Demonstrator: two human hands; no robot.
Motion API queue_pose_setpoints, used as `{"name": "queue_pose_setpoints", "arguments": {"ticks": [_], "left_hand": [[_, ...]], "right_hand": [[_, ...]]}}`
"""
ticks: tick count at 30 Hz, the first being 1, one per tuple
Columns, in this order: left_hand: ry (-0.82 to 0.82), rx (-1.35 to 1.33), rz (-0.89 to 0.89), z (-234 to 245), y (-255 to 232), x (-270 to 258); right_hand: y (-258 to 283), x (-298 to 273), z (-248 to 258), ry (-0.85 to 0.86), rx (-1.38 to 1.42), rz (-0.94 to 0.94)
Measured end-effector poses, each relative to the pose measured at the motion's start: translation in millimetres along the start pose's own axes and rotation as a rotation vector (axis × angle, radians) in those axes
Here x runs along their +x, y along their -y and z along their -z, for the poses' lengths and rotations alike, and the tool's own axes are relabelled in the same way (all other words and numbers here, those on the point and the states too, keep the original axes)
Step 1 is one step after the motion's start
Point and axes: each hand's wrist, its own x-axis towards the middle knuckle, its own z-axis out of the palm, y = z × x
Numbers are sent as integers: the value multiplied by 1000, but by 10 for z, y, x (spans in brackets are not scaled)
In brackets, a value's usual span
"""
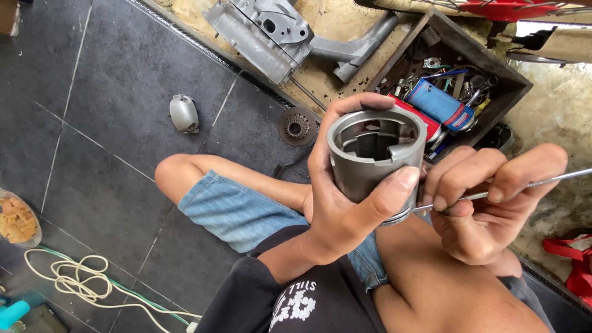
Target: The person sits on the floor and uses a small metal tool to scrape and clean the inside of a motorcycle piston. They briefly reach into a nearby wooden box to retrieve a different tool before continuing to clean the piston's interior surface.
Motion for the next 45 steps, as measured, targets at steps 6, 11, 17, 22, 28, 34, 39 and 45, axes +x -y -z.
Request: {"name": "queue_pose_setpoints", "arguments": {"ticks": [6, 11, 17, 22, 28, 34, 39, 45], "left_hand": [[-29, 94, -35, -10, 20, -3], [-30, 81, -55, -32, 29, -18], [-53, 105, -93, -71, 40, -16], [-61, 104, -96, -63, 58, -3], [-78, 127, -81, -55, 58, 21], [-15, 86, -80, -31, 11, 14], [-13, 143, -66, -2, -44, 18], [-1, 124, -75, -28, -38, 9]], "right_hand": [[-87, 70, -2, 85, 110, 95], [-160, 11, 65, 72, 154, 139], [-76, -61, 7, -4, 56, 58], [-83, -60, -3, 20, 91, 64], [-94, -48, 12, 60, 20, 75], [-61, -19, -42, 12, 95, 38], [-65, 10, -110, -34, 220, 25], [-118, 5, -123, -48, 258, 92]]}}
